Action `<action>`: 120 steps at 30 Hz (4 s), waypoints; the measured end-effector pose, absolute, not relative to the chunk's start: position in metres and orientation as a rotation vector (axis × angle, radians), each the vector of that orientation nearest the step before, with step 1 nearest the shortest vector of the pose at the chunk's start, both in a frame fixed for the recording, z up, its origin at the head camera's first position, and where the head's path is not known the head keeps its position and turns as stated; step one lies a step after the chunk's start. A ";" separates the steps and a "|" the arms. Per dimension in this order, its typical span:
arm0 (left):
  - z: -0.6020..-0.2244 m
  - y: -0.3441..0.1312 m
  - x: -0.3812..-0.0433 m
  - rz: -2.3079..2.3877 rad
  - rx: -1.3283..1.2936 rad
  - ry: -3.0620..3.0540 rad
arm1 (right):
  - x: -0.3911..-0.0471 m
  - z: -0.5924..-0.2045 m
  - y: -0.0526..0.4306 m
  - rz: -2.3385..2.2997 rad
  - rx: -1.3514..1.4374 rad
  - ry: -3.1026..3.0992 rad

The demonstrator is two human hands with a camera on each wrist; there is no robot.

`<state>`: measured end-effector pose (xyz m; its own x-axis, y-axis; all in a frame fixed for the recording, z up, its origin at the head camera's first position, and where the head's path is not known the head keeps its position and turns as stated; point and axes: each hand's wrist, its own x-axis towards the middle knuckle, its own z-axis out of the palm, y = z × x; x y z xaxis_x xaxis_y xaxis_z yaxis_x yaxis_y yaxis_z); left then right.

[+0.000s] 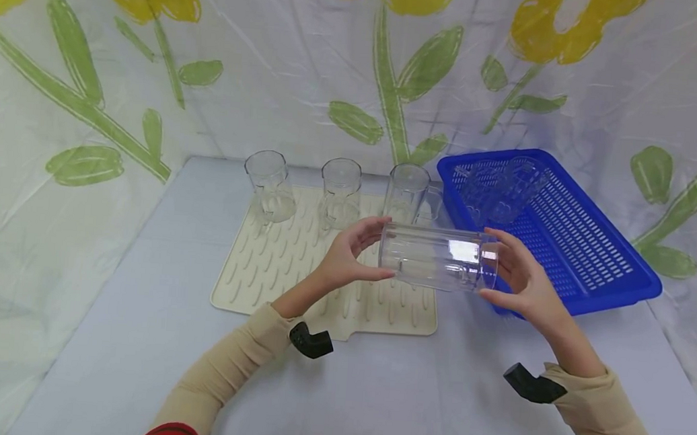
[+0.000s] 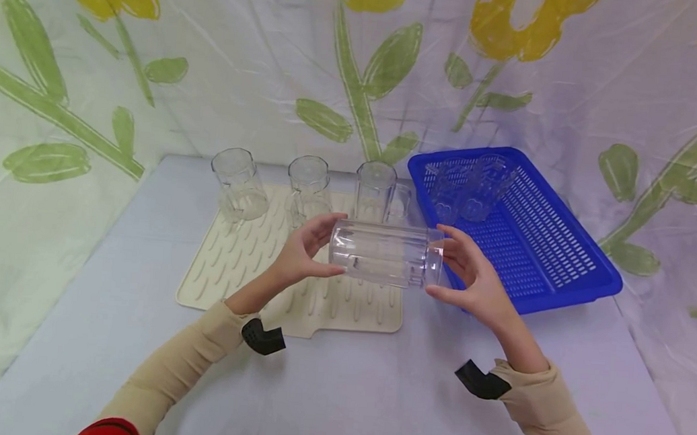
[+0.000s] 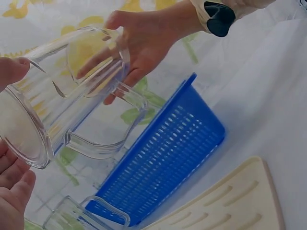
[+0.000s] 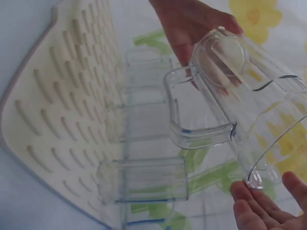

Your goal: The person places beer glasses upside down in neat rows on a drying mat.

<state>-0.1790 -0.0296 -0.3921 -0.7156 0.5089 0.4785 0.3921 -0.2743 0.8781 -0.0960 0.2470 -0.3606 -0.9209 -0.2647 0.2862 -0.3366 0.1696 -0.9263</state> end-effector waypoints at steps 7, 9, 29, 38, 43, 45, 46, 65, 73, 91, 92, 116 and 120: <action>-0.385 -0.033 -0.183 2.144 1.176 1.798 | -0.099 -0.368 0.247 1.862 0.659 -2.367; -0.383 -0.035 -0.184 2.139 1.188 1.799 | -0.099 -0.370 0.245 1.845 0.662 -2.383; -0.362 -0.036 -0.191 2.135 1.247 1.785 | -0.105 -0.392 0.223 1.785 0.582 -2.538; -0.360 -0.036 -0.190 1.994 1.268 1.985 | -0.108 -0.407 0.202 1.704 0.399 -2.756; -0.360 -0.036 -0.188 1.936 1.265 2.045 | -0.110 -0.419 0.189 1.747 0.421 -2.731; -0.361 -0.037 -0.187 1.925 1.285 2.068 | -0.111 -0.422 0.185 1.759 0.451 -2.708; -0.361 -0.036 -0.187 1.921 1.293 2.078 | -0.111 -0.423 0.182 1.754 0.463 -2.704; -0.372 -0.042 -0.183 1.867 1.274 2.181 | -0.116 -0.435 0.166 1.642 0.607 -2.759; -0.371 -0.047 -0.182 1.847 1.201 2.240 | -0.117 -0.436 0.166 1.572 0.567 -2.897; -0.342 -0.116 -0.190 1.690 0.893 2.555 | -0.110 -0.435 0.199 1.574 0.416 -2.992; -0.337 -0.121 -0.188 1.693 0.866 2.563 | -0.109 -0.434 0.200 1.571 0.414 -2.995; -0.375 -0.217 -0.212 1.507 0.503 2.953 | -0.105 -0.435 0.204 1.523 0.384 -3.042; -0.380 -0.220 -0.210 1.489 0.467 2.964 | -0.106 -0.434 0.202 1.536 0.412 -3.041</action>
